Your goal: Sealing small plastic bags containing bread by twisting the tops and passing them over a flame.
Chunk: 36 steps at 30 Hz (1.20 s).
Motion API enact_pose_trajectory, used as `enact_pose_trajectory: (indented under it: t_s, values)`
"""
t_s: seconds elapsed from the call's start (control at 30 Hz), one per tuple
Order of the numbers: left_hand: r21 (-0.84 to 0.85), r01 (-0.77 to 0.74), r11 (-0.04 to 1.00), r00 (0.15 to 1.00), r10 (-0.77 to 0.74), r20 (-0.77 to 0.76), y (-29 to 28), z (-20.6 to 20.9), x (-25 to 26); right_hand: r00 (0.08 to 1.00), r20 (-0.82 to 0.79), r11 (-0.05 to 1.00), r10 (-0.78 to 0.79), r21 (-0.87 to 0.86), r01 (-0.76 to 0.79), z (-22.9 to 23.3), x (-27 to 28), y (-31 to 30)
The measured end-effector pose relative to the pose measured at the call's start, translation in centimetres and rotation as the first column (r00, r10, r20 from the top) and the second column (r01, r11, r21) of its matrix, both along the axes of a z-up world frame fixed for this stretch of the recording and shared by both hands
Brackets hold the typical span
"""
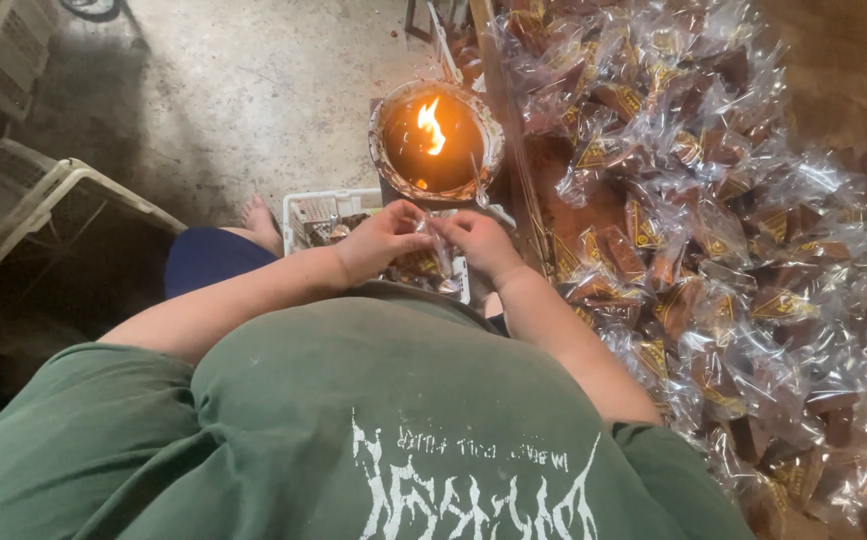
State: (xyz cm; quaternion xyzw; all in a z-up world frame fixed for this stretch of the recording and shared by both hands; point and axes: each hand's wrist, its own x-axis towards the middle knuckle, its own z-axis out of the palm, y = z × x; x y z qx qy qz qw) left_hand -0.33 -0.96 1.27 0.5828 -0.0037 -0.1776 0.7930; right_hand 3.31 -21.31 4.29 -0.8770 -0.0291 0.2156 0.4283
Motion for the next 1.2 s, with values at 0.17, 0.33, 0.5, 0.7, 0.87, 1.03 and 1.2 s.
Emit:
enact_pose_trajectory:
  t_s: [0.17,0.33,0.5,0.7,0.87,1.03,1.2]
  values:
    - [0.343,-0.079,0.936,0.973,0.148,-0.179,1.4,-0.5,-0.1,0.7,0.657,0.947,-0.282,0.074,0.312,-0.8,2.5,-5.3]
    - [0.387,-0.055,0.92,0.942,0.176,-0.284,1.8,0.8,-0.5,0.843,0.26,0.749,-0.471,-0.388,0.537,-1.8,5.1,-11.0]
    - [0.277,0.027,0.961,0.969,0.043,-0.244,1.9,-3.2,0.3,0.454,0.617,0.728,-0.642,0.305,0.614,1.0,3.3,-9.4]
    - [-0.287,0.068,0.955,0.912,-0.177,-0.371,2.1,1.5,0.6,0.721,0.66,0.748,-0.211,0.584,-0.316,6.7,-2.0,-2.0]
    - [-0.365,0.0,0.931,0.906,-0.155,-0.394,2.7,-1.2,0.6,0.913,0.394,0.812,0.103,0.497,-0.306,1.6,-2.1,-1.1]
    - [-0.495,0.076,0.865,0.893,-0.281,-0.353,2.7,-0.4,0.0,0.967,0.221,0.73,0.13,0.639,-0.244,2.0,-2.4,-0.7]
    - [-0.435,0.087,0.896,0.84,-0.301,-0.451,2.2,-4.2,1.1,0.931,0.119,0.673,0.345,0.661,-0.333,1.6,-3.0,-0.3]
